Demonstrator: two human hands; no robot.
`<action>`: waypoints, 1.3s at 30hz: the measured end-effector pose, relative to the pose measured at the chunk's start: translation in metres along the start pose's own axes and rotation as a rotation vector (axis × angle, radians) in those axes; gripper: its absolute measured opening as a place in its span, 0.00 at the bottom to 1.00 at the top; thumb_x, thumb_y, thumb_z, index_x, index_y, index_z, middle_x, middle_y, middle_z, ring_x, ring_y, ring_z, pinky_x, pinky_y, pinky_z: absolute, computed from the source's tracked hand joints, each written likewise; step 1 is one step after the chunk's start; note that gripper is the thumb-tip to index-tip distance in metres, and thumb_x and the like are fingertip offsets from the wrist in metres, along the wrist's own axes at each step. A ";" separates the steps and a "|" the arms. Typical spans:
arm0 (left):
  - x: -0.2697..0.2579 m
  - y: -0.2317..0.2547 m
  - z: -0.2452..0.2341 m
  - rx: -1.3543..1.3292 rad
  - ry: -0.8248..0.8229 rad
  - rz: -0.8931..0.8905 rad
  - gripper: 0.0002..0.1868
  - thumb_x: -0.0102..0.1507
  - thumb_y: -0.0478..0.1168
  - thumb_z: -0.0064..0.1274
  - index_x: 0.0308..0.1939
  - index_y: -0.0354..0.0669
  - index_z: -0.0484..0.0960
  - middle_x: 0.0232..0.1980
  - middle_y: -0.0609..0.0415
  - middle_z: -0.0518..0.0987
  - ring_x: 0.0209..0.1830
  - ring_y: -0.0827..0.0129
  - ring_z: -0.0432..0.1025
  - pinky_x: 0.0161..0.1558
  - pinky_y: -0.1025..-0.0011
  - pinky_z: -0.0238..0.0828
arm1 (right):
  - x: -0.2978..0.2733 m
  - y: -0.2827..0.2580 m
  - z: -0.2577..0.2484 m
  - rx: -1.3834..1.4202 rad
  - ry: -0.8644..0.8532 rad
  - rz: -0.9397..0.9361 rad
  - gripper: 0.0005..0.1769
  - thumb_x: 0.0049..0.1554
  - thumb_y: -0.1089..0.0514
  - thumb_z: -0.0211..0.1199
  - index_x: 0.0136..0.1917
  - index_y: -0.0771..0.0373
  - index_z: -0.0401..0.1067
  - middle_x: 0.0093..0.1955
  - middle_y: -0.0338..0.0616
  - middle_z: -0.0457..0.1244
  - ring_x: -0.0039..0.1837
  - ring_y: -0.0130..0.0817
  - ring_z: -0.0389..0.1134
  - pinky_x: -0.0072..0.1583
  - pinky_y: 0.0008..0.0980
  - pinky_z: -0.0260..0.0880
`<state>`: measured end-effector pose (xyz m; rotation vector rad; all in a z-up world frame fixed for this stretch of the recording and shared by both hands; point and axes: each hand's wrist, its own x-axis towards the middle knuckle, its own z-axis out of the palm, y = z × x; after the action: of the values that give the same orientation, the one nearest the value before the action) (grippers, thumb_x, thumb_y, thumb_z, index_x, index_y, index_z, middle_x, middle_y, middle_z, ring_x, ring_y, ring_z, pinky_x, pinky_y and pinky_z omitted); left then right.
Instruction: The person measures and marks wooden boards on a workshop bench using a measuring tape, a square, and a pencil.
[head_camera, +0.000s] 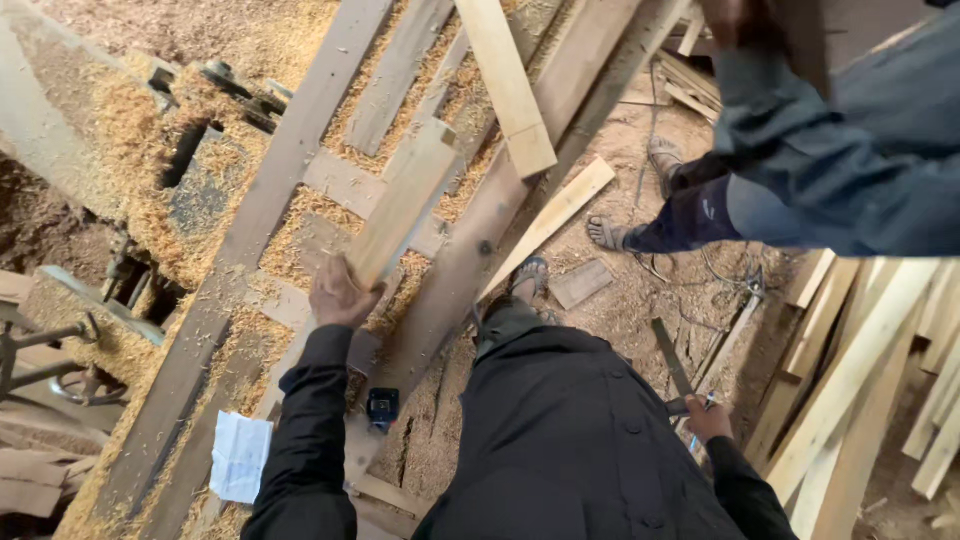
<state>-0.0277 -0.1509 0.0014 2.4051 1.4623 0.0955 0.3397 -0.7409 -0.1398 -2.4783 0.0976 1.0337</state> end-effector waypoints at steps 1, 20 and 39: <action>-0.006 0.002 0.010 -0.007 -0.002 0.006 0.32 0.49 0.54 0.70 0.44 0.40 0.71 0.44 0.45 0.75 0.46 0.51 0.71 0.49 0.53 0.68 | -0.005 0.006 0.000 0.005 -0.019 0.016 0.30 0.58 0.39 0.63 0.42 0.72 0.78 0.30 0.54 0.68 0.35 0.45 0.73 0.42 0.44 0.70; -0.023 0.023 0.039 0.184 -0.043 0.098 0.46 0.49 0.60 0.70 0.64 0.43 0.71 0.59 0.46 0.75 0.62 0.52 0.66 0.63 0.52 0.57 | -0.068 0.019 -0.005 -0.151 -0.071 -0.019 0.32 0.57 0.37 0.62 0.42 0.73 0.78 0.35 0.66 0.70 0.41 0.57 0.76 0.46 0.52 0.72; -0.159 -0.199 0.151 -0.947 0.608 -0.756 0.29 0.71 0.53 0.46 0.66 0.33 0.73 0.68 0.39 0.75 0.68 0.49 0.70 0.69 0.62 0.63 | -0.065 -0.153 0.064 0.166 -0.153 -0.773 0.16 0.73 0.52 0.55 0.56 0.69 0.73 0.33 0.40 0.60 0.35 0.24 0.61 0.39 0.28 0.63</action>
<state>-0.2393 -0.2418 -0.1853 1.0217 1.8658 1.1092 0.2869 -0.5831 -0.0768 -1.9872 -0.7308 0.8113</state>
